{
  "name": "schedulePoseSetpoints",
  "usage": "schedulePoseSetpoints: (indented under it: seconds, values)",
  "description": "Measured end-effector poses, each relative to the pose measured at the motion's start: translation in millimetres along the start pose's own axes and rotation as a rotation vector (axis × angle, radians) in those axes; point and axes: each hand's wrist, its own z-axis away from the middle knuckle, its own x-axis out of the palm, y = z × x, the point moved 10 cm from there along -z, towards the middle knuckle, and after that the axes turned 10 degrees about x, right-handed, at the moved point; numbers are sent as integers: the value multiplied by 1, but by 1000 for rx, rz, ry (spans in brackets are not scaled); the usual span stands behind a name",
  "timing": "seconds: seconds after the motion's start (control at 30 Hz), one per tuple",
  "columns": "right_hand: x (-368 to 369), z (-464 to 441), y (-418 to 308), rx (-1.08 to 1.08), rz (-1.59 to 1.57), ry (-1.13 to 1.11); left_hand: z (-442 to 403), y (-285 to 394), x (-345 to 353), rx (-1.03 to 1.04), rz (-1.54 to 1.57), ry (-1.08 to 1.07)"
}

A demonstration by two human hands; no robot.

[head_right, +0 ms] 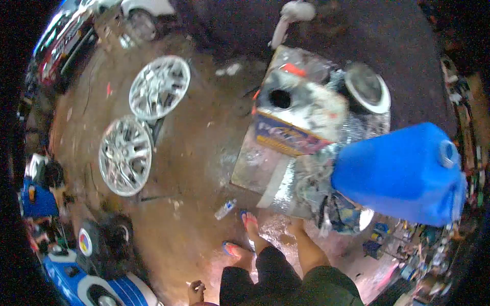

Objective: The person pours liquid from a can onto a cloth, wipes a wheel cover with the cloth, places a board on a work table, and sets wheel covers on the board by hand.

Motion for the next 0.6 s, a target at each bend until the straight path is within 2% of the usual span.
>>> schedulePoseSetpoints:
  seconds: [0.03, 0.1, 0.2, 0.3, 0.37, 0.43, 0.5, 0.57, 0.6]
  values:
    - [3, 15, 28, 28, 13, 35, -11, 2, -6, 25, 28, 14]
    - [29, 22, 115, 100, 237, 260, -35, -6, -12, 65, 91, 47]
    - [-15, 102, 142, 277, 84, 177, -55, -16, -13, 60, 198, 60]
    - [-38, 136, 153, 265, -20, 19, -72, 1, -20, 49, 204, -28]
    - [-57, 149, 152, 247, -58, 27, -79, 23, -24, 79, 86, -113]
    - [-103, 194, 127, 400, -147, 100, -87, 33, -30, 86, 103, -90]
    - [-94, 182, 168, 454, -592, 295, -102, 47, -44, 111, 78, -79]
    - [-112, 197, 160, 712, -1129, 340, -115, 62, -49, 127, 17, -90]
    - [-146, 195, 168, 613, -1000, 653, -124, 72, -47, 133, -5, -109]
